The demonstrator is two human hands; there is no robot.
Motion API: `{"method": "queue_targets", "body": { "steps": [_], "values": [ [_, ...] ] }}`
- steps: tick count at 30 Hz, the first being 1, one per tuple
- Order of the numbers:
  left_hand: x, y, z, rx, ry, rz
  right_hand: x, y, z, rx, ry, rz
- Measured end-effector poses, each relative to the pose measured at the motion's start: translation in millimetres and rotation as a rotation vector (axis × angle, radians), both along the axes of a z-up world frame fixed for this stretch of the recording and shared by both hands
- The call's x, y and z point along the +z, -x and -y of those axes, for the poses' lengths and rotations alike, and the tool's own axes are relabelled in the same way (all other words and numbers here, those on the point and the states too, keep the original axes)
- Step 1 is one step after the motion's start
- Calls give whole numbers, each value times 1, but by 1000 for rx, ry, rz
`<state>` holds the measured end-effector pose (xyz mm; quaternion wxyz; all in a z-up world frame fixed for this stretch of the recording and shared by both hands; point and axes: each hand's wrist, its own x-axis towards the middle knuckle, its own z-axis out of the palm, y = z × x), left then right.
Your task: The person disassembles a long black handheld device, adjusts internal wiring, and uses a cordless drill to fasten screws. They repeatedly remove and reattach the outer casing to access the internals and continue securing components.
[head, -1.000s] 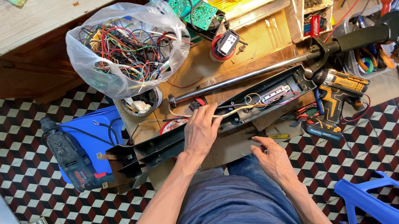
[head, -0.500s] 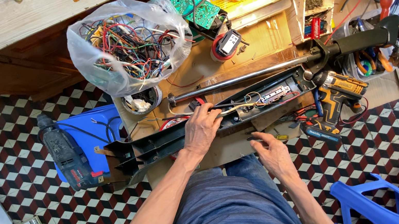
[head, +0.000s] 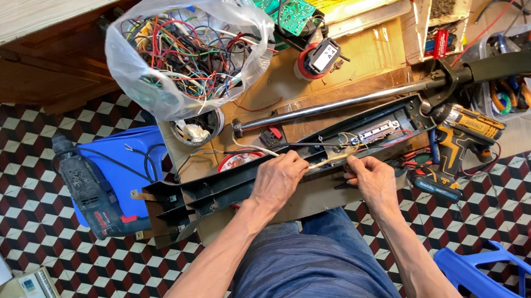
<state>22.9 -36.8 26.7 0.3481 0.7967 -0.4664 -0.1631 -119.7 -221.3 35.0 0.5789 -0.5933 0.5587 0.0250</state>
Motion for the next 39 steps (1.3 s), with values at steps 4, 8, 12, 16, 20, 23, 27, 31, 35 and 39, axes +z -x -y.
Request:
{"method": "queue_targets", "body": {
  "steps": [4,8,12,16,20,23,27,31,35,39],
  "values": [
    [-17,1,6,-59,-74,19,-2,3,-1,7,4,-22],
    [-31,1,13,-113,-178,61,-3,4,-4,-57,-63,52],
    [-34,0,16,-130,-233,52,-7,9,-8,-60,-63,76],
    [-35,4,19,-138,-222,36,-12,14,-9,-97,-101,146],
    [-37,8,20,-83,-216,30,-12,15,-10,-78,-83,131],
    [-39,11,22,-63,-240,13,-8,16,-10,-75,-92,118],
    [-39,12,25,-33,-277,-29,-6,16,-10,-79,-105,135],
    [-38,13,27,-16,-275,-13,-7,16,-10,-81,-121,142],
    [-35,13,29,-12,-296,-18,-7,17,-9,-78,-119,152],
    [-29,13,27,18,-272,-40,-7,18,-9,-87,-140,177]
  ]
}}
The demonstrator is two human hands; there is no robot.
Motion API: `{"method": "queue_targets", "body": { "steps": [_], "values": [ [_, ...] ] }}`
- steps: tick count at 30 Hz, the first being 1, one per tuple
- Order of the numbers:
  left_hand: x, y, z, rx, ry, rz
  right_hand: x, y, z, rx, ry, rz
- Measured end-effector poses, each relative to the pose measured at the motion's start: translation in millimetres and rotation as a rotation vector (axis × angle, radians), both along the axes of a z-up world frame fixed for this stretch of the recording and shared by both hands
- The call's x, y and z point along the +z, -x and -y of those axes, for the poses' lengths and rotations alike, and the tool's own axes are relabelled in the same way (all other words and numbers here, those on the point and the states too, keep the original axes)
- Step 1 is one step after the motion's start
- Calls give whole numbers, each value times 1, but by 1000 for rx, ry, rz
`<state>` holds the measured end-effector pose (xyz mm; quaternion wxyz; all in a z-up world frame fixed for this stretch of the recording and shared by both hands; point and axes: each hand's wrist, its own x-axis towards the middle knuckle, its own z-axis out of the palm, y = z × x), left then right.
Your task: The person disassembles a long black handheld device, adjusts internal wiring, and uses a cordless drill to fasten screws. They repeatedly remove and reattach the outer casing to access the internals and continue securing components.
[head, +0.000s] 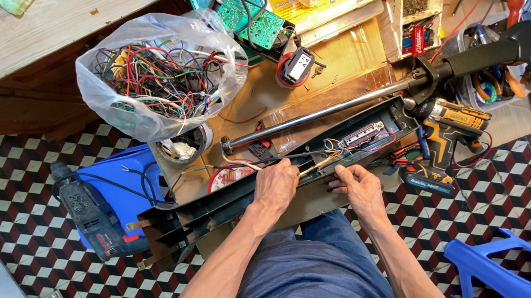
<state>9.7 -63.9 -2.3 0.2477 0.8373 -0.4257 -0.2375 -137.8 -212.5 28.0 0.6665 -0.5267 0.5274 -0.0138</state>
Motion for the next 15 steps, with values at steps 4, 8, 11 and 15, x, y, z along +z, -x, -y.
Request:
{"method": "queue_targets", "body": {
  "steps": [4,8,11,15],
  "values": [
    [5,0,0,2,-14,-17,0,1,0,-6,-14,17],
    [8,-1,0,-9,-14,-12,0,1,1,-1,-28,8],
    [10,-2,2,-16,-34,-23,1,0,3,6,-27,5],
    [11,-2,2,-23,-65,-40,2,0,3,21,-29,-17]
  ]
}}
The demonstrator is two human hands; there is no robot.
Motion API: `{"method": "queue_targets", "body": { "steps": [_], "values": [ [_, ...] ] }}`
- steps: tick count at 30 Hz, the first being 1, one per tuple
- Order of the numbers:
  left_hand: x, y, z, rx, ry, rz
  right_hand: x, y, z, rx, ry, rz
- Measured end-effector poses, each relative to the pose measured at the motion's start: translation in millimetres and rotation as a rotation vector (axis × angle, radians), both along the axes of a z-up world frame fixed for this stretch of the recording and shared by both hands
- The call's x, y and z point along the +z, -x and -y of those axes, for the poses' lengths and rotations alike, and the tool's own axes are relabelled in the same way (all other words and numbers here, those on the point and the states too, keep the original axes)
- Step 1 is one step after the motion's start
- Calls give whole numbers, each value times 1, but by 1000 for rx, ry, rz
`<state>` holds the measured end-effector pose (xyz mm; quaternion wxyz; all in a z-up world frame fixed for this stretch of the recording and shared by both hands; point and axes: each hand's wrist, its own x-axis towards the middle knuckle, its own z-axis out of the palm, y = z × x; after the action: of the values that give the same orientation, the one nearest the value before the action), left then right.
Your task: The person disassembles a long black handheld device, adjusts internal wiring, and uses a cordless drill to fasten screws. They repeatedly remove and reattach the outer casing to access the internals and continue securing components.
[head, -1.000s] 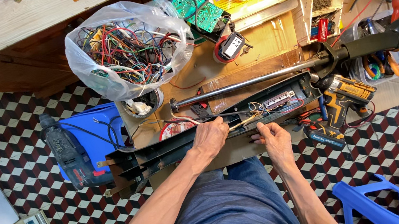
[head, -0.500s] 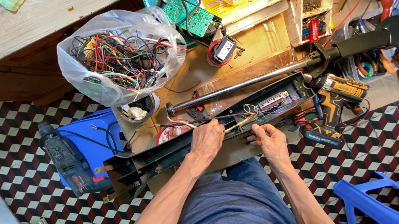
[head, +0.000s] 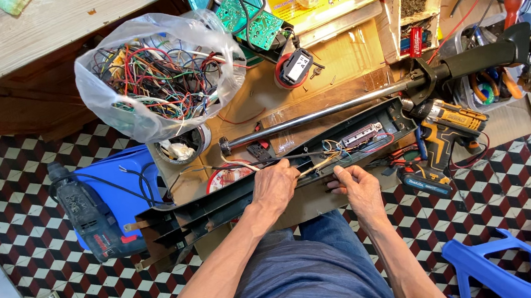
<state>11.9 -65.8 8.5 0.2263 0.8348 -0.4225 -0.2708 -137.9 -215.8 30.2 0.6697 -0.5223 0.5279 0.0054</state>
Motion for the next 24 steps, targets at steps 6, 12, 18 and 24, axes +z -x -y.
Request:
{"method": "queue_targets", "body": {
  "steps": [6,12,18,24],
  "values": [
    [2,-1,0,-11,-8,27,2,0,1,-5,-13,6],
    [3,-1,-1,4,37,14,-1,0,2,-5,-5,15],
    [4,-3,-1,-5,27,-9,-5,1,2,-15,-16,31],
    [6,-7,-2,-32,27,-18,-3,0,3,-11,-19,26]
  ]
}}
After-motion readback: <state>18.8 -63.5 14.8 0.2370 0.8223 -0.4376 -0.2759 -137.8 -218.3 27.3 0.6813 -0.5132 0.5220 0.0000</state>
